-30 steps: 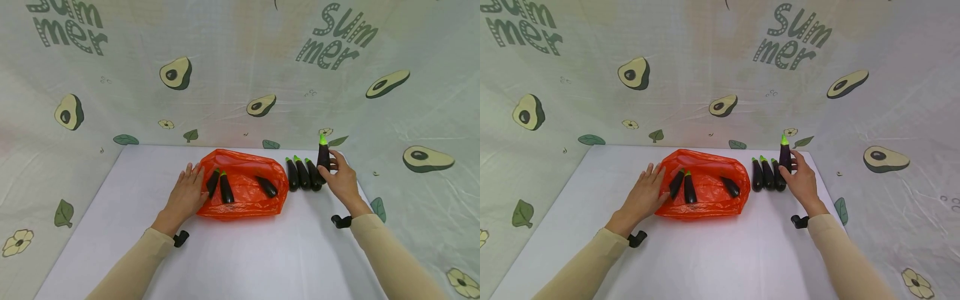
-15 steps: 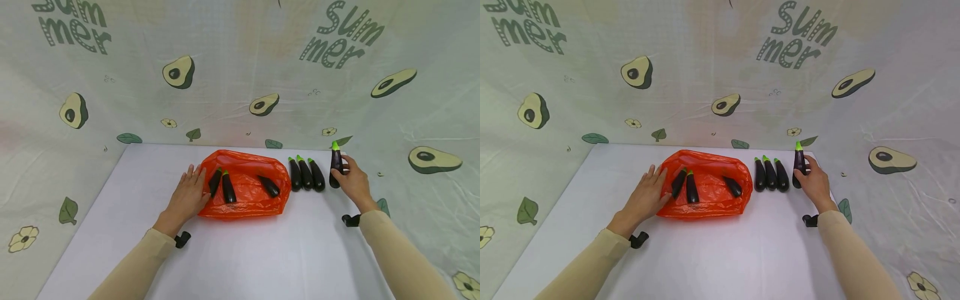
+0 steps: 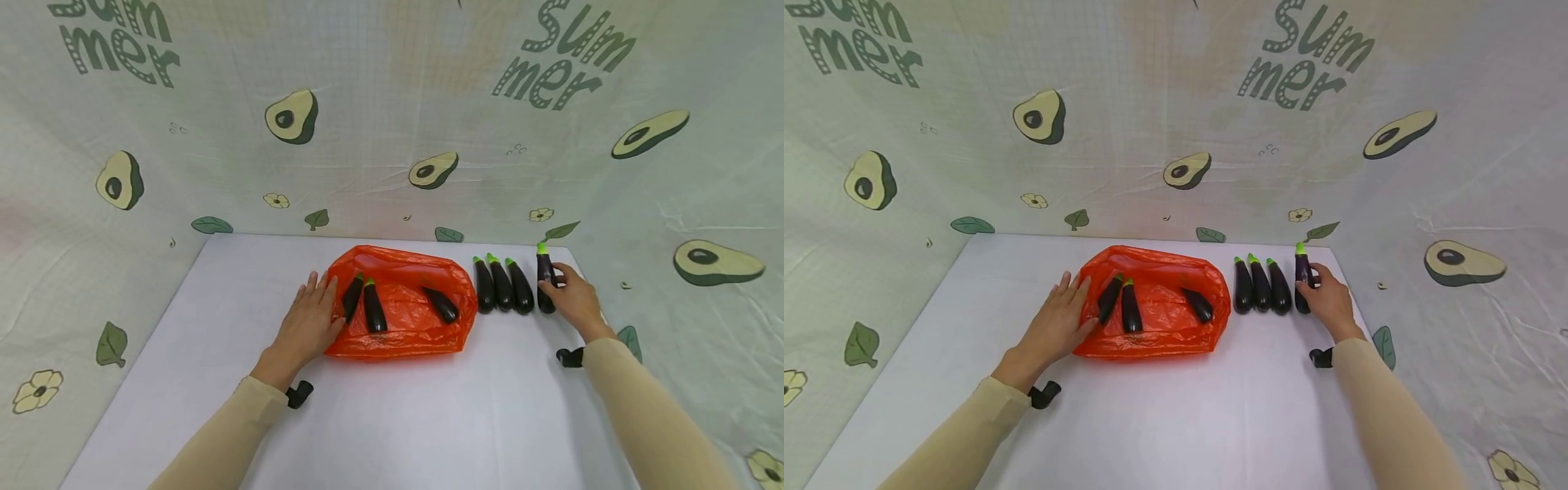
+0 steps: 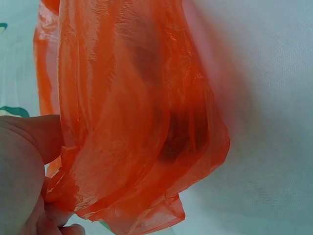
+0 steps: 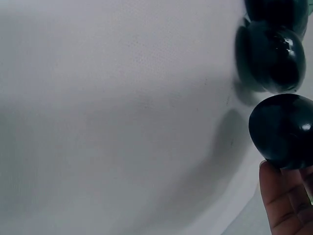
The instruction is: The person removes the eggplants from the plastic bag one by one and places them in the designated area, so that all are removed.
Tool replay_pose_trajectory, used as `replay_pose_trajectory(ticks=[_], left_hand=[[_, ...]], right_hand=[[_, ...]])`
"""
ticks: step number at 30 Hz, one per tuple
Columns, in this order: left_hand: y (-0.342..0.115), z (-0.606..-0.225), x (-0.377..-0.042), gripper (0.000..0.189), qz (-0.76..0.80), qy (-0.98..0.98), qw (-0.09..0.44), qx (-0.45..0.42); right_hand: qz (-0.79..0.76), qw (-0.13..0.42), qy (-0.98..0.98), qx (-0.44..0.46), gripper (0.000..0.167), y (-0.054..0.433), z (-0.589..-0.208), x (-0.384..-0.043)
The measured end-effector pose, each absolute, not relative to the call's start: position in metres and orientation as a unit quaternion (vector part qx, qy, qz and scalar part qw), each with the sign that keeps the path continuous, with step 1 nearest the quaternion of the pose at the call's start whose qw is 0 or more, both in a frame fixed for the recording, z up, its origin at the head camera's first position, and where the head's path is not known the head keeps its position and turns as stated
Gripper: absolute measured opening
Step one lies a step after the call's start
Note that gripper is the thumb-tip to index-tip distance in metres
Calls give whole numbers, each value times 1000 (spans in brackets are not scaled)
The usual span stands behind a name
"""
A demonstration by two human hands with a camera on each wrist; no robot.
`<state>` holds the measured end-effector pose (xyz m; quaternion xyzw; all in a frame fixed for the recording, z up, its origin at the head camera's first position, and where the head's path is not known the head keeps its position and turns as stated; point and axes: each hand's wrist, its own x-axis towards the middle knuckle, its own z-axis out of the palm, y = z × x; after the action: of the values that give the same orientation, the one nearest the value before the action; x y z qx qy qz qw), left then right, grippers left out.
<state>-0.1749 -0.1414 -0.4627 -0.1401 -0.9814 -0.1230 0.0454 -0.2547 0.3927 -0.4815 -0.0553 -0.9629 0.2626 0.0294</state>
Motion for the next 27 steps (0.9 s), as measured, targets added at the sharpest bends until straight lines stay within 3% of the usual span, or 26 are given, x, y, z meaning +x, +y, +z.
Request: replay_pose_trajectory(ticks=[27], left_hand=[[-142,-466,-174,86,-123,-983,37,-132]], right_hand=[[233,6,-970,-69,65,390,-505,-266]])
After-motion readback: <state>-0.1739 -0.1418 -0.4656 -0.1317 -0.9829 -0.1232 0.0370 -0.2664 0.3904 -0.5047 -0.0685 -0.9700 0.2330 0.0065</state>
